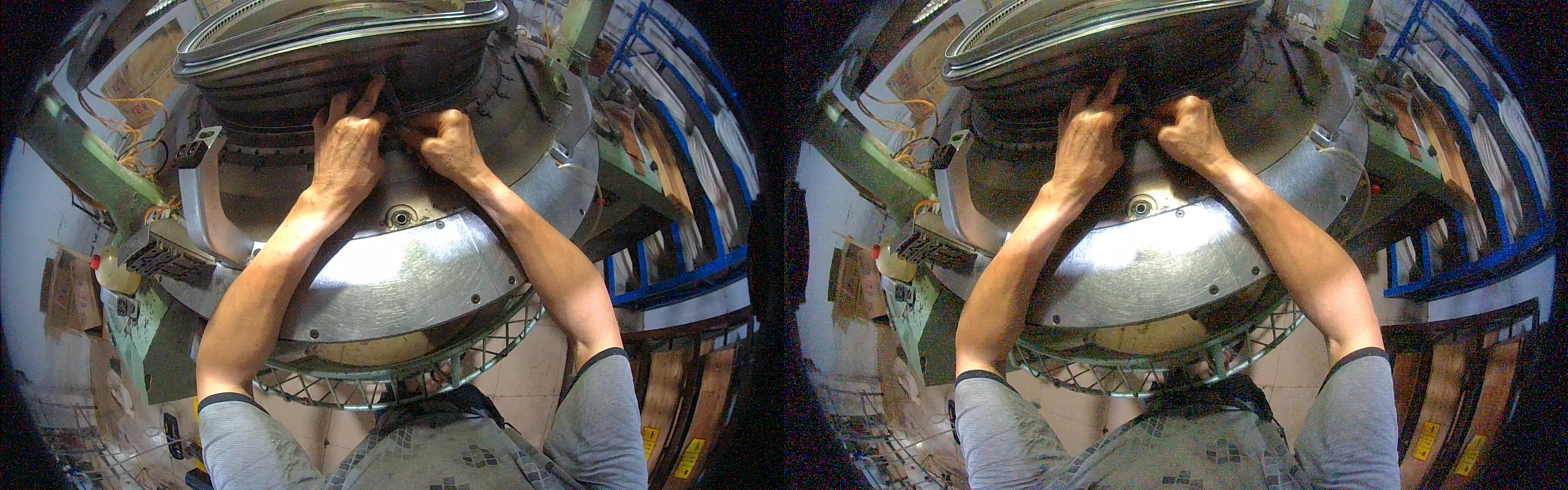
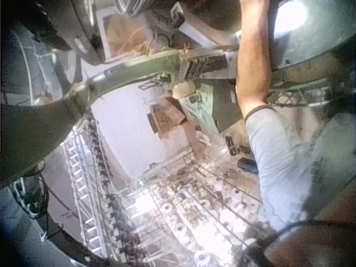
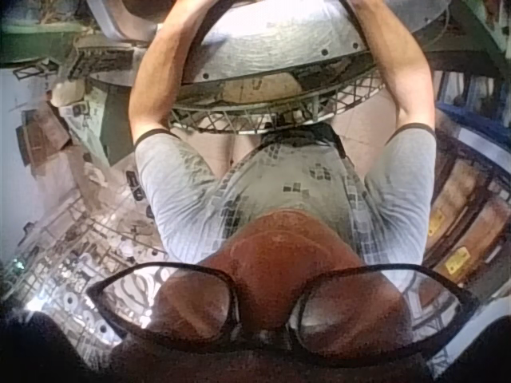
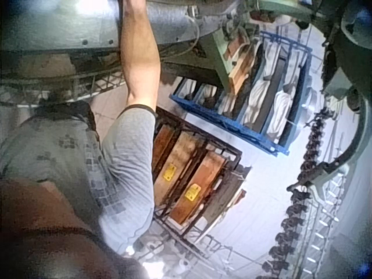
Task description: The person repeatedly picks up small black plastic clips from a wooden tray and inserts them into slots around the rim of a large metal machine component. The person works one clip at a time, placing each into a designated slot and pressing it into place.
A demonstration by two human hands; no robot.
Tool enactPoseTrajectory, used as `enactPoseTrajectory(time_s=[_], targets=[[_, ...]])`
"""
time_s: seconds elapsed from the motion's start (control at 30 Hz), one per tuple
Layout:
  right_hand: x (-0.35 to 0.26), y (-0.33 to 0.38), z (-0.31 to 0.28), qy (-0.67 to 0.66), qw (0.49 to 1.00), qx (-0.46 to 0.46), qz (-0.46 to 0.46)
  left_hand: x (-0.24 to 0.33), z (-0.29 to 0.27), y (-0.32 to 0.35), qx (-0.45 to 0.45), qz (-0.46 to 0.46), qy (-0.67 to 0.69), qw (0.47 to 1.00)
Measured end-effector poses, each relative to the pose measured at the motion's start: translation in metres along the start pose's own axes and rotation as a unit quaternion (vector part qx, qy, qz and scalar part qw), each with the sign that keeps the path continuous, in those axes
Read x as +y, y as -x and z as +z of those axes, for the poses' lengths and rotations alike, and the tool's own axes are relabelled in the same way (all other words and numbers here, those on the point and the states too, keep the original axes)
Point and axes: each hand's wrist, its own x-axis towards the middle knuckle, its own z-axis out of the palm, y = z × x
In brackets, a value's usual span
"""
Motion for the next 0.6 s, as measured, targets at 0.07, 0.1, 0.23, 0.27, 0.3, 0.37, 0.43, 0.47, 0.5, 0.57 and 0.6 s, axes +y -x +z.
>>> enactPoseTrajectory(time_s=[0.07,0.1,0.23,0.27,0.3,0.37,0.43,0.47,0.5,0.57,0.6], targets=[[-0.0008,-0.0002,-0.0005,0.003,1.000,-0.001,-0.006,-0.0009,0.0001,-0.0003,0.004,0.005,-0.001,1.000],[-0.0013,-0.0004,-0.0005,0.007,1.000,-0.005,-0.001,-0.0015,0.0003,-0.0003,0.002,0.004,0.007,1.000],[-0.0027,0.0000,-0.0009,-0.001,1.000,-0.003,-0.014,-0.0042,0.0026,-0.0005,0.017,0.009,0.025,1.000],[-0.0027,0.0000,-0.0006,-0.001,1.000,-0.001,-0.018,-0.0050,0.0033,-0.0009,0.028,0.014,0.025,0.999],[-0.0026,0.0000,-0.0003,0.002,1.000,0.001,-0.016,-0.0056,0.0039,-0.0013,0.031,0.014,0.023,0.999],[-0.0019,0.0000,0.0004,0.002,1.000,0.006,-0.017,-0.0057,0.0050,-0.0021,0.025,0.006,0.001,1.000],[-0.0010,-0.0004,0.0010,0.002,1.000,0.006,-0.011,-0.0048,0.0042,-0.0006,0.033,0.009,0.018,0.999],[-0.0006,-0.0010,0.0013,0.000,1.000,0.004,-0.008,-0.0042,0.0035,-0.0004,0.025,0.003,0.023,0.999],[-0.0002,-0.0015,0.0013,0.001,1.000,0.002,-0.004,-0.0037,0.0029,-0.0007,0.028,0.005,0.030,0.999],[0.0004,-0.0025,0.0012,0.015,1.000,-0.001,0.003,-0.0031,0.0017,-0.0016,0.031,0.008,0.035,0.999],[0.0005,-0.0025,0.0011,0.033,0.999,-0.004,0.021,-0.0028,0.0012,-0.0017,0.036,0.012,0.037,0.999]])
